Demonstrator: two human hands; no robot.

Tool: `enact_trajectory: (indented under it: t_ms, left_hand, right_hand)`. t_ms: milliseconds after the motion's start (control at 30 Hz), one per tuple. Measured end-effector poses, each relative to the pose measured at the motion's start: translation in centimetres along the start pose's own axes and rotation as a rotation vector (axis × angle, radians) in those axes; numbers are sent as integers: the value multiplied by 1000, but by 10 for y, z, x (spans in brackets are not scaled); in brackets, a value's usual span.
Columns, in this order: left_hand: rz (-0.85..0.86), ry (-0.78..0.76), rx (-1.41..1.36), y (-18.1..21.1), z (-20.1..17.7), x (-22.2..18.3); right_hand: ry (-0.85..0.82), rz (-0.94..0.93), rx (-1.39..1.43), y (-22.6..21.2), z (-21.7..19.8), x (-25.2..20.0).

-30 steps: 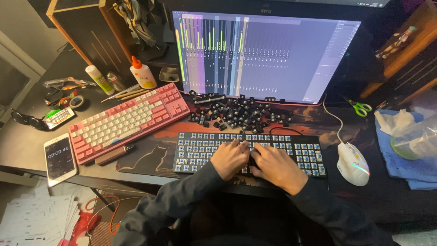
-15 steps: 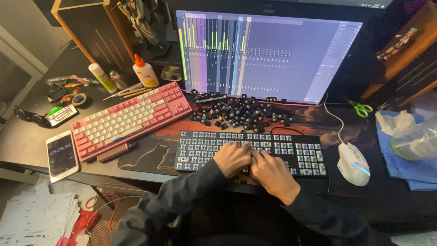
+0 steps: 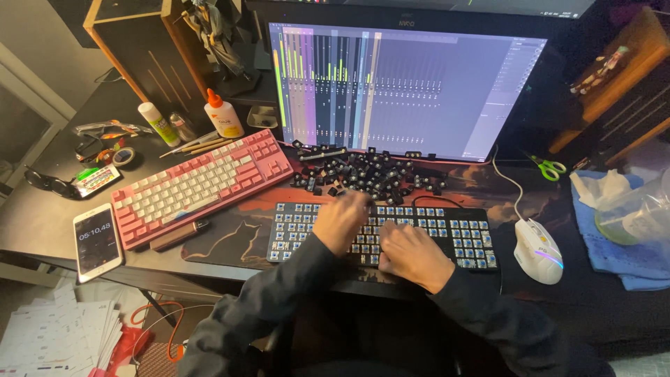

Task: Assembling and testing a mechanical keyboard by installing switches and using computer software.

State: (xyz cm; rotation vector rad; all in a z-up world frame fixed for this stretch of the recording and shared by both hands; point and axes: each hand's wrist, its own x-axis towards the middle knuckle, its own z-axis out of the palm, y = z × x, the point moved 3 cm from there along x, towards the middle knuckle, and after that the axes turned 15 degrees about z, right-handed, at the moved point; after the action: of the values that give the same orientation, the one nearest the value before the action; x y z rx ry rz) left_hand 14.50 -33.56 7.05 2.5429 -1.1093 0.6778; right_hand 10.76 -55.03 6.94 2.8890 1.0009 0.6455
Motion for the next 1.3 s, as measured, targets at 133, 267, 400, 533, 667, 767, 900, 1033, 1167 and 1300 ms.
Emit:
enact_trajectory:
  t_ms: [133, 267, 400, 533, 667, 767, 900, 1033, 1167, 1300]
  left_hand:
    - [-244, -166, -6, -36, 5, 16]
    - [-250, -96, 86, -32, -20, 23]
    - [-272, -262, 56, -26, -17, 20]
    - [-72, -135, 81, 7, 5, -5]
    - [91, 58, 46, 44, -5, -22]
    - [146, 207, 54, 41, 14, -36]
    - [167, 276, 41, 39, 24, -44]
    - [137, 247, 43, 42, 13, -42]
    - [168, 213, 36, 50, 13, -35]
    - [244, 62, 21, 73, -23, -12]
  right_hand:
    - [-295, 94, -20, -6, -4, 17]
    - [-356, 86, -12, -14, -31, 23]
    - [-331, 84, -75, -11, -12, 5]
    - [-378, 65, 124, 6, -4, 5]
    - [-351, -48, 58, 9, 31, 7]
    - [-361, -62, 67, 12, 33, 13]
    - [-229, -181, 126, 34, 31, 21]
    - [-472, 45, 181, 50, -8, 57]
    - [-353, 252, 253, 59, -53, 74]
    - [-31, 333, 246, 82, -89, 40]
